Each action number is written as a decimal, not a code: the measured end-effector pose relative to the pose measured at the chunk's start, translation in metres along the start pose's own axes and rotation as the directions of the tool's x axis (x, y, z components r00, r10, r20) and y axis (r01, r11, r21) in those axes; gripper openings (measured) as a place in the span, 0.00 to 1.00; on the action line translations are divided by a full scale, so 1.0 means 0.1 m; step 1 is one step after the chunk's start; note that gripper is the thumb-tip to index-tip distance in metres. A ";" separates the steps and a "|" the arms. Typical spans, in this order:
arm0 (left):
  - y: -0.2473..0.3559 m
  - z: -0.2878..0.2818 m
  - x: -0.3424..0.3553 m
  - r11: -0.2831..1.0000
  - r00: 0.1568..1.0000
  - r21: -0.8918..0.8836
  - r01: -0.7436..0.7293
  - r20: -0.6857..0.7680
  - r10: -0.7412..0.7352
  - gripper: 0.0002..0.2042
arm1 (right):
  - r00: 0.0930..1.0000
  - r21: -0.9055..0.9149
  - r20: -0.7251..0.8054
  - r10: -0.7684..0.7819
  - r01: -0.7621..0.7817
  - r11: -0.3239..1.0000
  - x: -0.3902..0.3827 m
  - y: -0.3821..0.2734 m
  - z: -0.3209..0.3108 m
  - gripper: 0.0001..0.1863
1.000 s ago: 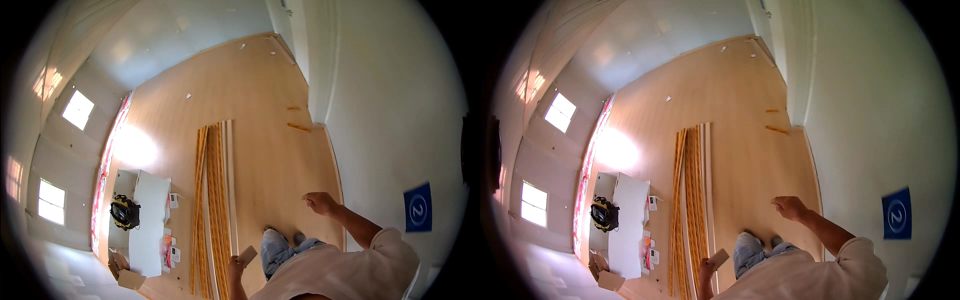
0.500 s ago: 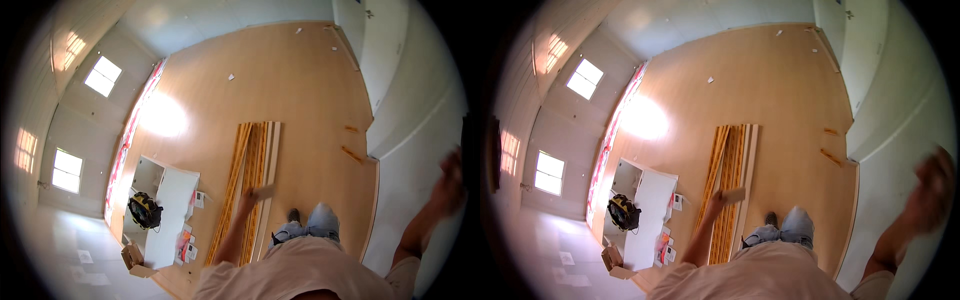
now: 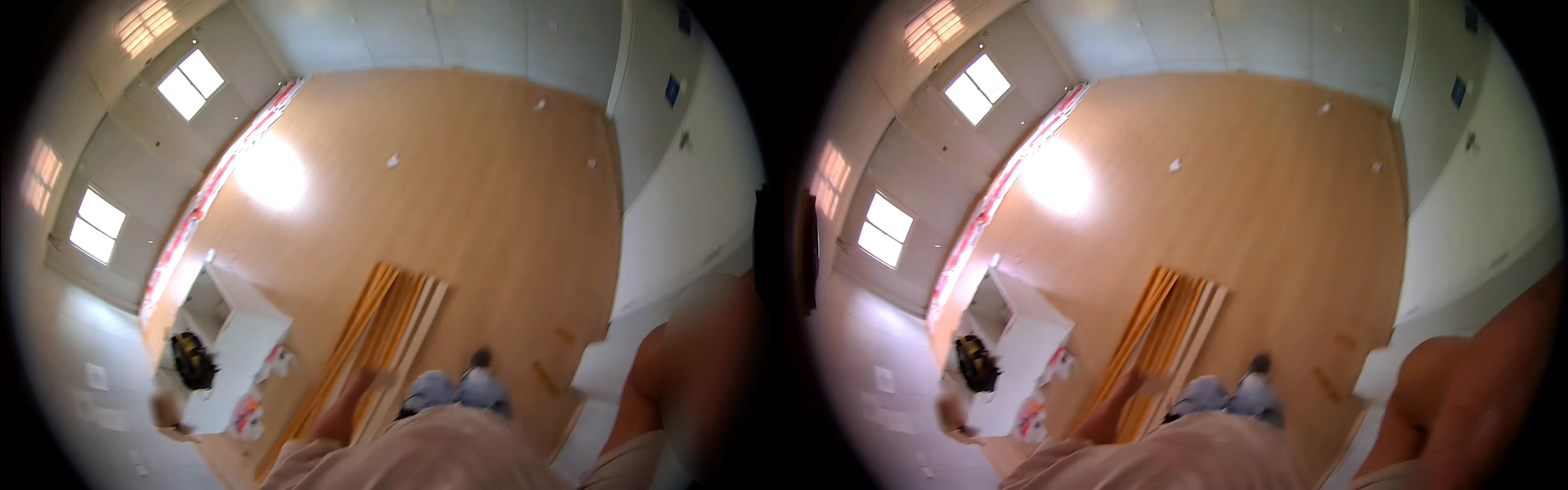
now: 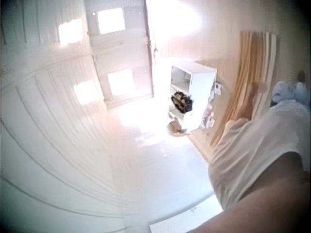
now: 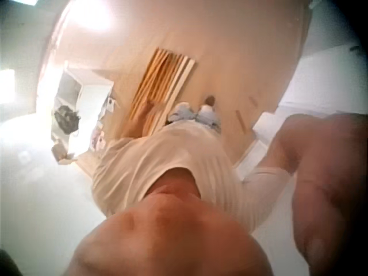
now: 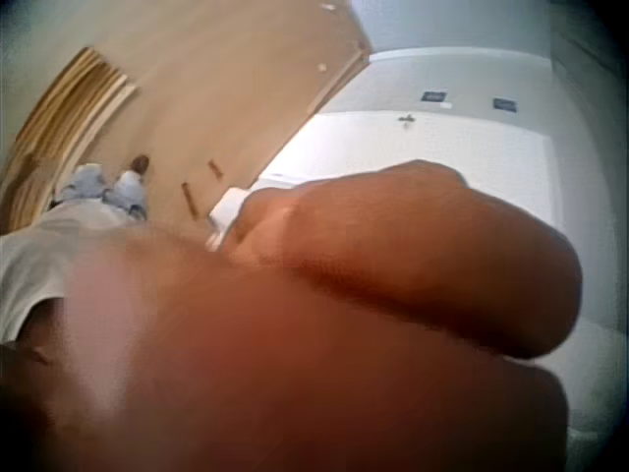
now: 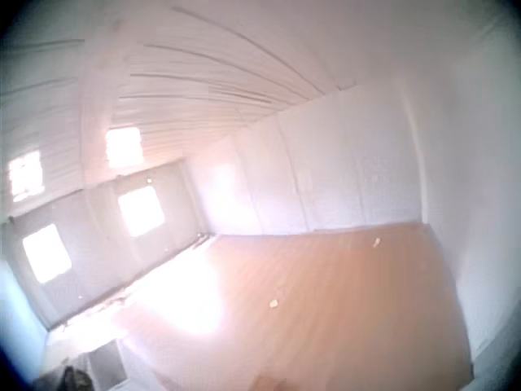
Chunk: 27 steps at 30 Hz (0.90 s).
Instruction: The person measures and cuts wooden baseboards using a miter saw and utility knife, then fits them into the corners of a room. They repeatedly adjust the pieces to ensure a snug fit against the wall and floor.
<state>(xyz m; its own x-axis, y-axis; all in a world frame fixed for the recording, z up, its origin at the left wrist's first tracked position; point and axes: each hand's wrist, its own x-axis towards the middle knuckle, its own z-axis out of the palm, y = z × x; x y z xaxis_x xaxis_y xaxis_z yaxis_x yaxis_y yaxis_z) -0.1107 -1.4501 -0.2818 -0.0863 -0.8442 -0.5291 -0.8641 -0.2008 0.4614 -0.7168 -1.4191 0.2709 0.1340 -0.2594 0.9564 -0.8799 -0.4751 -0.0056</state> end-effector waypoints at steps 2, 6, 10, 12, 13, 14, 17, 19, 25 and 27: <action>-0.09 -0.15 -0.24 0.963 0.942 -0.030 0.268 0.217 -0.255 0.26 | 0.999 -0.031 0.012 0.052 -0.052 0.998 0.19 0.50 0.24 0.12; 0.54 -0.35 -0.09 0.897 0.900 -0.107 0.429 0.131 -0.415 0.25 | 0.990 -0.106 0.062 0.124 -0.117 0.987 0.30 1.20 0.80 0.13; 0.87 -0.37 0.61 0.859 0.879 -0.189 0.476 0.100 -0.466 0.24 | 0.989 -0.130 0.037 0.146 -0.140 0.982 0.28 1.92 1.56 0.13; 0.87 -0.46 0.73 0.836 0.860 -0.202 0.510 0.099 -0.500 0.24 | 0.985 -0.084 0.004 0.174 -0.174 0.981 0.37 2.27 1.77 0.14; 0.94 -0.61 0.87 0.829 0.854 -0.207 0.519 0.075 -0.515 0.23 | 0.986 -0.061 -0.033 0.166 -0.168 0.984 0.38 2.54 1.90 0.14; 0.92 -0.61 1.08 0.845 0.869 -0.203 0.494 0.080 -0.489 0.23 | 0.987 -0.067 -0.035 0.157 -0.159 0.985 0.41 2.70 2.00 0.14; 1.89 -0.36 2.67 0.932 0.950 -0.184 0.311 0.075 -0.303 0.23 | 0.992 -0.057 -0.018 0.123 -0.124 0.991 0.73 3.27 2.50 0.14; 2.96 -0.89 3.57 0.930 0.936 -0.119 0.346 0.109 -0.335 0.23 | 0.991 -0.047 0.032 0.127 -0.126 0.991 0.94 3.47 2.94 0.15; 4.81 -1.89 5.41 0.989 0.994 -0.108 -0.096 -0.063 0.090 0.19 | 0.934 0.079 0.167 0.316 -0.333 0.940 0.57 4.20 3.82 0.16; 5.38 -2.19 5.58 0.966 0.963 -0.141 -0.216 -0.195 0.187 0.16 | 0.836 0.104 0.282 0.470 -0.513 0.852 0.16 4.56 4.19 0.16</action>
<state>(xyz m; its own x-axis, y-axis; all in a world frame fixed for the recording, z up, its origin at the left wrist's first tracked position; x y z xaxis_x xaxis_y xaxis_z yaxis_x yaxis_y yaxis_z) -0.5153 -2.1380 -0.1724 -0.1479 -0.9472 -0.2844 -0.7464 -0.0818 0.6604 -0.9252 -1.9924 0.1615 -0.1725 -0.6777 0.7149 -0.7710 -0.3587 -0.5261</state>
